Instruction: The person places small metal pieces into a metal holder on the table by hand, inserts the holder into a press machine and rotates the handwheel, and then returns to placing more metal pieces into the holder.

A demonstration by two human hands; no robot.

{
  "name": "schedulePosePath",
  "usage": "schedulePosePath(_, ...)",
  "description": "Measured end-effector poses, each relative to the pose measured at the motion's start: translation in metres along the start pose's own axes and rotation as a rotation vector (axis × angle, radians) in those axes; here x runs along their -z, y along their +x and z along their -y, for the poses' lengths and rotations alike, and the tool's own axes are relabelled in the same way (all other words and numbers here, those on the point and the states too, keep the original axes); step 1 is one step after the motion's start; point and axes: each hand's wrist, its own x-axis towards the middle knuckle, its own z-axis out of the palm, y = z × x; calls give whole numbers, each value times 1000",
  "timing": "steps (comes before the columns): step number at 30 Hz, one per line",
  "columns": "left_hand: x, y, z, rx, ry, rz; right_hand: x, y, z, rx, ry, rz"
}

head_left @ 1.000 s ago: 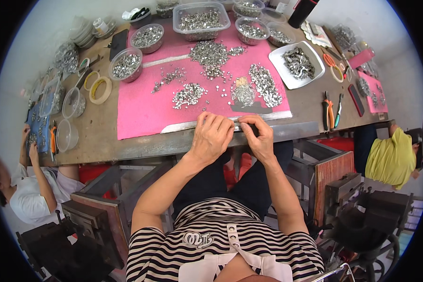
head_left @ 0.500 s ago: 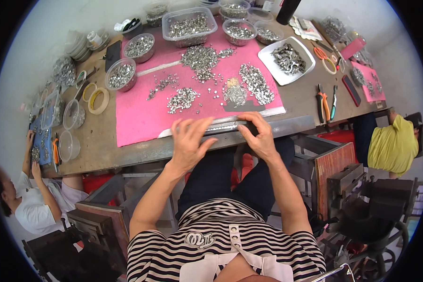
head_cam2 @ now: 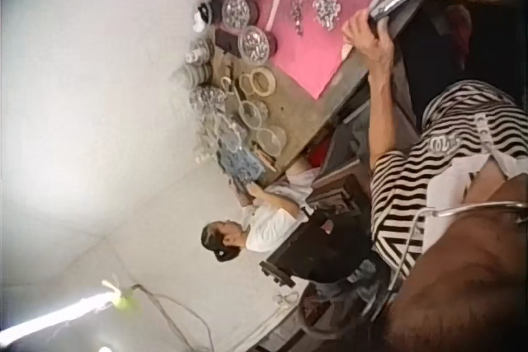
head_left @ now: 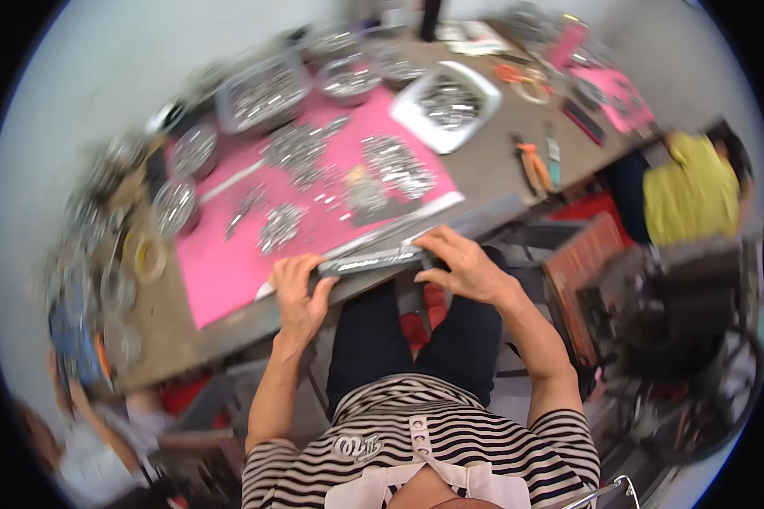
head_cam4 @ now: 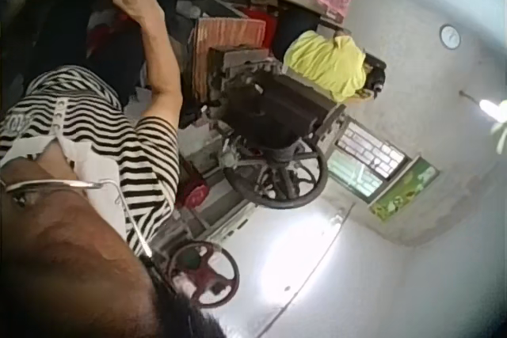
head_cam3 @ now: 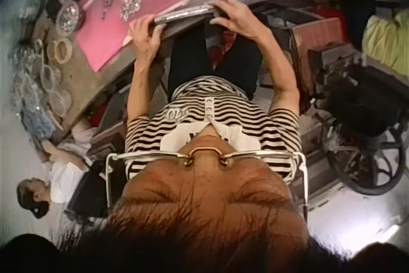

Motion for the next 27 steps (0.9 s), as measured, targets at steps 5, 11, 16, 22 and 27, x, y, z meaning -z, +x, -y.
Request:
schedulePosePath(5, -79, 51, -53, -41, -427, 242, 73, -80, 14, -104, -110, -184)
schedulePosePath(11, -237, 92, -206, -104, -1019, 738, 147, -227, 57, -608, -390, -625)
schedulePosePath(16, -359, 82, -307, -173, -1128, 995, 148, -291, 64, -862, -577, -843)
schedulePosePath(22, -411, 61, -358, -131, -1203, 1105, 120, -279, 35, -1023, -615, -943)
schedulePosePath(27, -422, 49, -377, -277, -947, 1170, 118, -281, 27, -970, -651, -965)
